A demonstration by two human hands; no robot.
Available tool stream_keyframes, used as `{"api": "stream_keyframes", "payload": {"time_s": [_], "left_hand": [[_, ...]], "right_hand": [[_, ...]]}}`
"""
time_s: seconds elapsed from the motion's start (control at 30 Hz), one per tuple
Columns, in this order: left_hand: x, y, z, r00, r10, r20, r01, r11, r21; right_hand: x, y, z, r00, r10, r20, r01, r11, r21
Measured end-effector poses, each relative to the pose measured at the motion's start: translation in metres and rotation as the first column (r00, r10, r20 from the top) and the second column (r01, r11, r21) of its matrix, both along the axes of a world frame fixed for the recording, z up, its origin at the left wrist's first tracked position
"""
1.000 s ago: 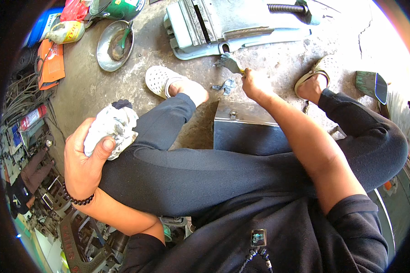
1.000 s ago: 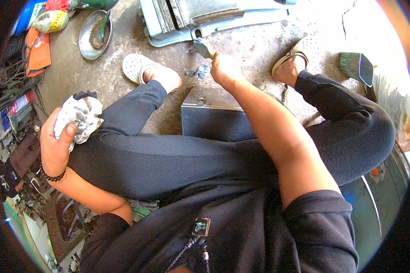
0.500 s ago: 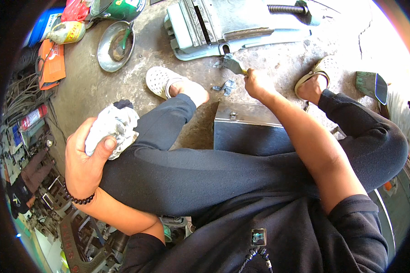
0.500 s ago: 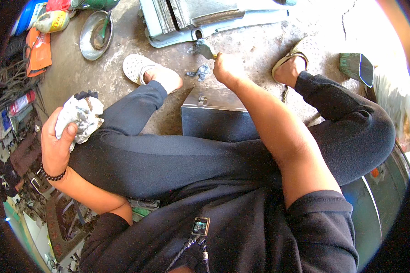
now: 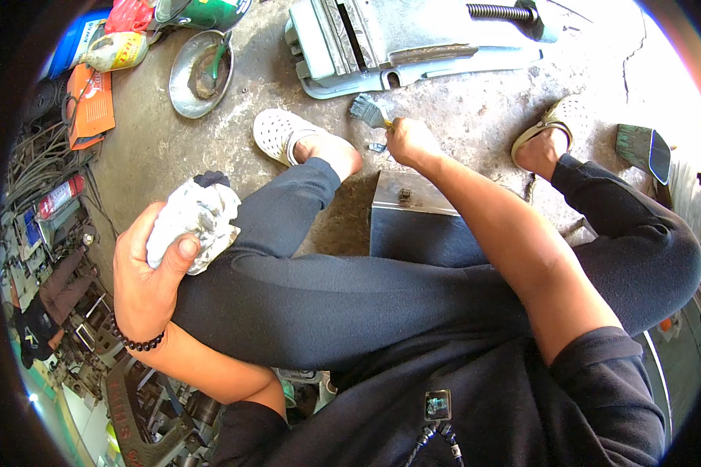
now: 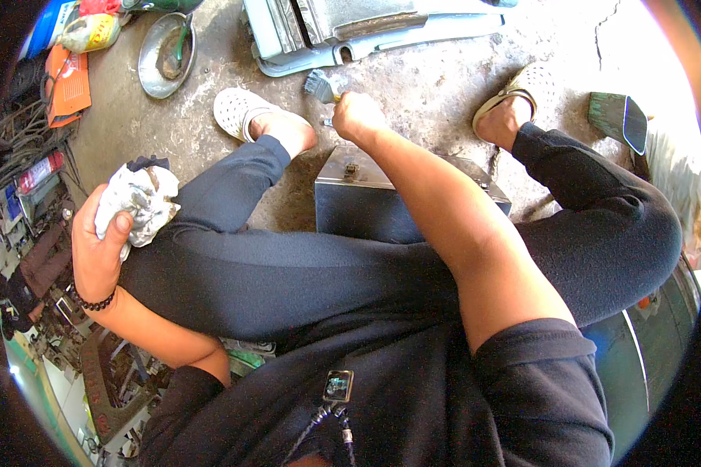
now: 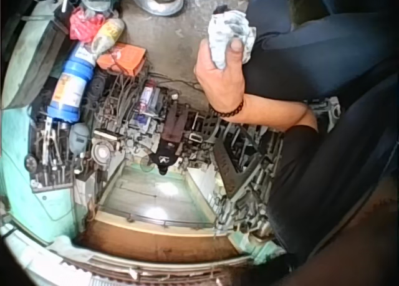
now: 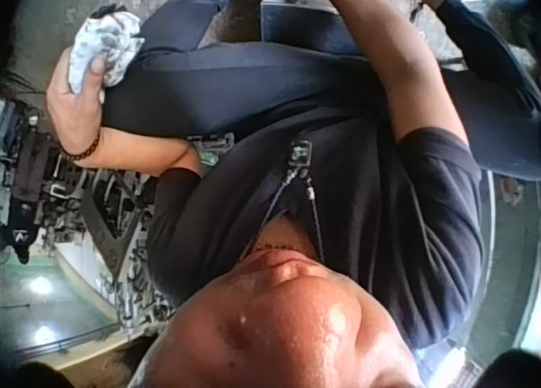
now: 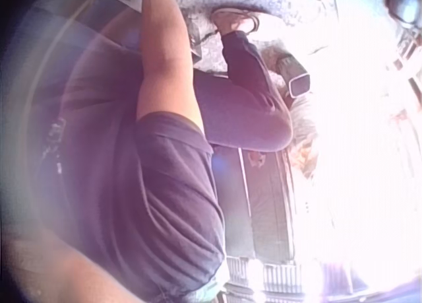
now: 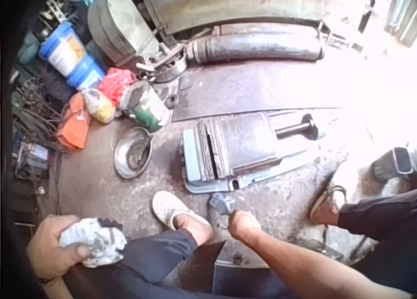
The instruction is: The person sits on the floor and uses a brush to apply paint to a bench vise. They repeatedly dip the brush into a paint container and coat the vise surfaces.
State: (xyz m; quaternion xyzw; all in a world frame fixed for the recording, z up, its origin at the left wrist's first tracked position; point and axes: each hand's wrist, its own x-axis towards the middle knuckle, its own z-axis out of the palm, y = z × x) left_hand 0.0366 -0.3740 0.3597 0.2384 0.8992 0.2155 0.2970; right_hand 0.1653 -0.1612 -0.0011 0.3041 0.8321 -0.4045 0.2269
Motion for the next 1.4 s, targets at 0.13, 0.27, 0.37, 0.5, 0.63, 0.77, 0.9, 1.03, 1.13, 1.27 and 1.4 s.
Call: {"api": "stream_keyframes", "payload": {"time_s": [0.13, 0.27, 0.37, 0.5, 0.63, 0.77, 0.9, 1.03, 1.13, 1.27, 1.4], "left_hand": [[-0.001, 0.0, -0.001, 0.999, 0.033, 0.014, -0.033, 0.999, 0.0], [-0.001, -0.001, -0.001, 0.999, 0.033, 0.033, -0.033, 0.999, 0.017], [-0.001, -0.001, 0.0, 1.0, 0.013, 0.015, -0.013, 0.999, 0.03], [0.0, -0.001, 0.003, 1.0, -0.004, 0.02, 0.003, 0.999, 0.045], [0.0, -0.001, 0.006, 1.0, -0.026, 0.009, 0.026, 0.999, 0.029], [0.002, -0.002, 0.006, 0.998, -0.047, -0.036, 0.048, 0.998, 0.027], [0.003, 0.0, 0.01, 0.997, -0.073, -0.028, 0.074, 0.997, 0.013], [0.001, 0.005, 0.007, 0.991, -0.097, -0.091, 0.1, 0.995, 0.027], [-0.001, 0.007, 0.009, 0.99, -0.115, -0.075, 0.114, 0.993, -0.021], [0.001, 0.014, 0.004, 0.996, -0.089, -0.022, 0.09, 0.995, 0.053], [0.008, 0.029, 0.001, 0.996, -0.062, 0.06, 0.062, 0.998, -0.004]], "right_hand": [[0.001, 0.001, -0.011, 0.996, -0.077, -0.038, 0.077, 0.997, 0.01], [0.007, 0.006, -0.011, 0.991, -0.115, -0.063, 0.116, 0.993, 0.019], [0.012, 0.015, -0.002, 0.99, -0.134, -0.031, 0.135, 0.991, 0.023], [0.024, 0.029, 0.01, 0.985, -0.17, 0.007, 0.17, 0.985, 0.039], [0.046, 0.049, 0.018, 0.976, -0.216, 0.018, 0.213, 0.973, 0.092], [0.064, 0.075, 0.03, 0.989, -0.145, -0.02, 0.147, 0.981, 0.124], [0.07, 0.099, 0.043, 0.984, -0.157, 0.079, 0.147, 0.981, 0.124], [0.074, 0.108, 0.046, 0.963, -0.185, 0.194, 0.169, 0.981, 0.096], [0.077, 0.108, 0.044, 0.962, -0.174, 0.211, 0.164, 0.984, 0.064], [0.079, 0.108, 0.049, 0.969, -0.133, 0.209, 0.131, 0.991, 0.022], [0.079, 0.115, 0.074, 0.976, -0.078, 0.201, 0.068, 0.996, 0.058]]}}
